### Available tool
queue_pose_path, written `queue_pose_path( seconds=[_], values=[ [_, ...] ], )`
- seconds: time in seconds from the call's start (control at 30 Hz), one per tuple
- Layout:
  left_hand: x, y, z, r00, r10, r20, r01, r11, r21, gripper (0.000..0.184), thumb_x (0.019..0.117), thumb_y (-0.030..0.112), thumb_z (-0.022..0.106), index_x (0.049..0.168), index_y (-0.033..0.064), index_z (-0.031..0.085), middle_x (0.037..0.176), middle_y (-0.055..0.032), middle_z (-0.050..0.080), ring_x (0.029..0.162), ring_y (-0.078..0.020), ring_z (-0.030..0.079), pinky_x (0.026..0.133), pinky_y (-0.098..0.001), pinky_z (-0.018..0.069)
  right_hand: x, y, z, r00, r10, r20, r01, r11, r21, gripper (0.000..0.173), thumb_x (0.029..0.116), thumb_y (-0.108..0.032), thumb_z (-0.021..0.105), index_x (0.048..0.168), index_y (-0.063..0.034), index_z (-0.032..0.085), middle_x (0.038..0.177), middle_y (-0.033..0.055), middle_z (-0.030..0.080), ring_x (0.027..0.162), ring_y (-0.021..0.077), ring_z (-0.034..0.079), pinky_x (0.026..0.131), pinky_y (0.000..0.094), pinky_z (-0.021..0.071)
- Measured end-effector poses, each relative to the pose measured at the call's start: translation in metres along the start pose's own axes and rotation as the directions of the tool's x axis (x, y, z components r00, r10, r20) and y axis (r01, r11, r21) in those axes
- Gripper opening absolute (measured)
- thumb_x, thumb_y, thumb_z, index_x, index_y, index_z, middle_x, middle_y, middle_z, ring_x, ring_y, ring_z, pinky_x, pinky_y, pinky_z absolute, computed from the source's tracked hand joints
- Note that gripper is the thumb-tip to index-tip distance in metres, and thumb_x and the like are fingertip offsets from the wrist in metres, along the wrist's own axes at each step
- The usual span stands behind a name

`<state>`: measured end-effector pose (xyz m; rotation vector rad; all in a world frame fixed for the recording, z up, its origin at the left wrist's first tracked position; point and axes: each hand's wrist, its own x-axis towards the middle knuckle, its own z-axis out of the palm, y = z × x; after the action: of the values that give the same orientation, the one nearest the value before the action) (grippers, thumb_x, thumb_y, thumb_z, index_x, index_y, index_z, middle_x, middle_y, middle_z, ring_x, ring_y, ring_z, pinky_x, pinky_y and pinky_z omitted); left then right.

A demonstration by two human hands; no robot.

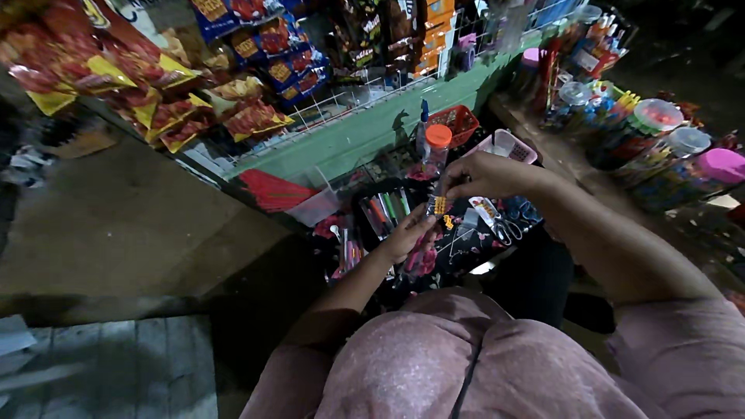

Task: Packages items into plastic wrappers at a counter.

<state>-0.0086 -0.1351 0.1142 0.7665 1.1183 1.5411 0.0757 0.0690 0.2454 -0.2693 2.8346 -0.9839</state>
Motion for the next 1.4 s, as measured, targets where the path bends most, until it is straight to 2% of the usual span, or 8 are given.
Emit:
queue_pose_path(
  seconds=[0.27, 0.4, 0.5, 0.7, 0.83, 0.97, 1.1, 1.4],
  values=[
    [-0.001, 0.004, -0.001, 1.000, 0.009, -0.011, -0.008, 0.996, 0.093, 0.030, 0.1073, 0.020, 0.042, 0.135, 0.0094, 0.047, 0.074, 0.0049, 0.058, 0.057, -0.0022, 0.057, 0.055, -0.0170, 0.0516, 0.006, -0.011, -0.008, 0.994, 0.103, -0.023, -0.100, 0.989, 0.108, 0.032, 0.1090, -0.018, 0.044, 0.100, -0.0017, 0.071, 0.095, 0.0023, 0.065, 0.083, 0.0040, 0.059, 0.079, 0.0263, 0.0497],
    [-0.001, 0.005, 0.000, 0.997, 0.061, -0.054, -0.052, 0.986, 0.156, 0.034, 0.1075, 0.019, 0.042, 0.139, 0.0046, 0.044, 0.083, 0.0012, 0.058, 0.061, -0.0029, 0.057, 0.057, -0.0182, 0.0521, 0.006, -0.015, -0.008, 0.997, 0.072, 0.004, -0.072, 0.996, 0.056, 0.023, 0.1021, -0.015, 0.060, 0.114, 0.0013, 0.072, 0.116, 0.0133, 0.066, 0.103, 0.0168, 0.063, 0.092, 0.0349, 0.0517],
    [-0.002, 0.005, 0.000, 0.994, 0.093, -0.063, -0.081, 0.983, 0.166, 0.032, 0.1078, 0.018, 0.042, 0.138, 0.0069, 0.045, 0.084, 0.0013, 0.058, 0.063, -0.0038, 0.058, 0.058, -0.0187, 0.0520, 0.008, -0.012, -0.004, 0.999, 0.004, 0.032, -0.005, 1.000, 0.013, 0.021, 0.0924, -0.011, 0.073, 0.109, 0.0014, 0.073, 0.106, 0.0132, 0.068, 0.095, 0.0182, 0.064, 0.087, 0.0357, 0.0527],
    [-0.001, 0.005, -0.003, 0.989, 0.147, -0.001, -0.145, 0.976, 0.165, 0.037, 0.1058, 0.019, 0.046, 0.142, 0.0104, 0.042, 0.086, 0.0024, 0.061, 0.063, -0.0025, 0.058, 0.056, -0.0170, 0.0518, 0.008, -0.023, -0.007, 0.995, 0.054, 0.084, -0.050, 0.997, -0.055, 0.011, 0.0971, -0.004, 0.066, 0.104, 0.0012, 0.073, 0.103, 0.0109, 0.071, 0.091, 0.0159, 0.066, 0.085, 0.0351, 0.0537],
    [0.004, 0.001, -0.010, 0.970, 0.243, 0.032, -0.237, 0.899, 0.369, 0.056, 0.0968, 0.016, 0.065, 0.144, -0.0026, 0.040, 0.113, -0.0062, 0.064, 0.093, -0.0026, 0.062, 0.083, -0.0224, 0.0544, 0.003, -0.025, -0.008, 0.999, -0.035, 0.013, 0.035, 0.998, -0.043, 0.013, 0.0969, -0.008, 0.066, 0.101, 0.0014, 0.073, 0.101, 0.0112, 0.067, 0.087, 0.0137, 0.063, 0.080, 0.0304, 0.0523],
    [0.007, -0.002, -0.014, 0.971, 0.238, 0.011, -0.220, 0.880, 0.421, 0.064, 0.0885, 0.005, 0.071, 0.143, -0.0013, 0.040, 0.101, -0.0081, 0.066, 0.079, -0.0054, 0.063, 0.070, -0.0239, 0.0552, -0.001, -0.036, -0.004, 0.979, -0.192, -0.069, 0.175, 0.965, -0.197, 0.019, 0.0983, -0.018, 0.065, 0.094, -0.0017, 0.075, 0.097, 0.0124, 0.065, 0.087, 0.0200, 0.063, 0.078, 0.0367, 0.0538],
    [0.015, -0.027, -0.028, 0.922, 0.387, 0.026, -0.352, 0.805, 0.477, 0.074, 0.0793, 0.009, 0.081, 0.141, -0.0071, 0.044, 0.125, -0.0131, 0.062, 0.111, -0.0079, 0.062, 0.097, -0.0257, 0.0516, -0.001, -0.044, 0.010, 0.975, -0.214, -0.062, 0.182, 0.925, -0.334, 0.018, 0.0981, -0.017, 0.066, 0.100, -0.0029, 0.076, 0.099, 0.0167, 0.065, 0.095, 0.0325, 0.065, 0.082, 0.0495, 0.0552],
    [-0.009, -0.086, -0.045, 0.914, 0.390, -0.113, -0.262, 0.780, 0.568, 0.082, 0.0770, 0.017, 0.087, 0.144, -0.0057, 0.045, 0.143, -0.0231, 0.052, 0.132, -0.0238, 0.053, 0.111, -0.0381, 0.0450, 0.003, -0.023, 0.052, 0.980, -0.188, -0.058, 0.157, 0.925, -0.345, 0.013, 0.0968, -0.013, 0.067, 0.102, -0.0048, 0.075, 0.104, 0.0176, 0.066, 0.097, 0.0359, 0.066, 0.082, 0.0520, 0.0562]
  ],
)
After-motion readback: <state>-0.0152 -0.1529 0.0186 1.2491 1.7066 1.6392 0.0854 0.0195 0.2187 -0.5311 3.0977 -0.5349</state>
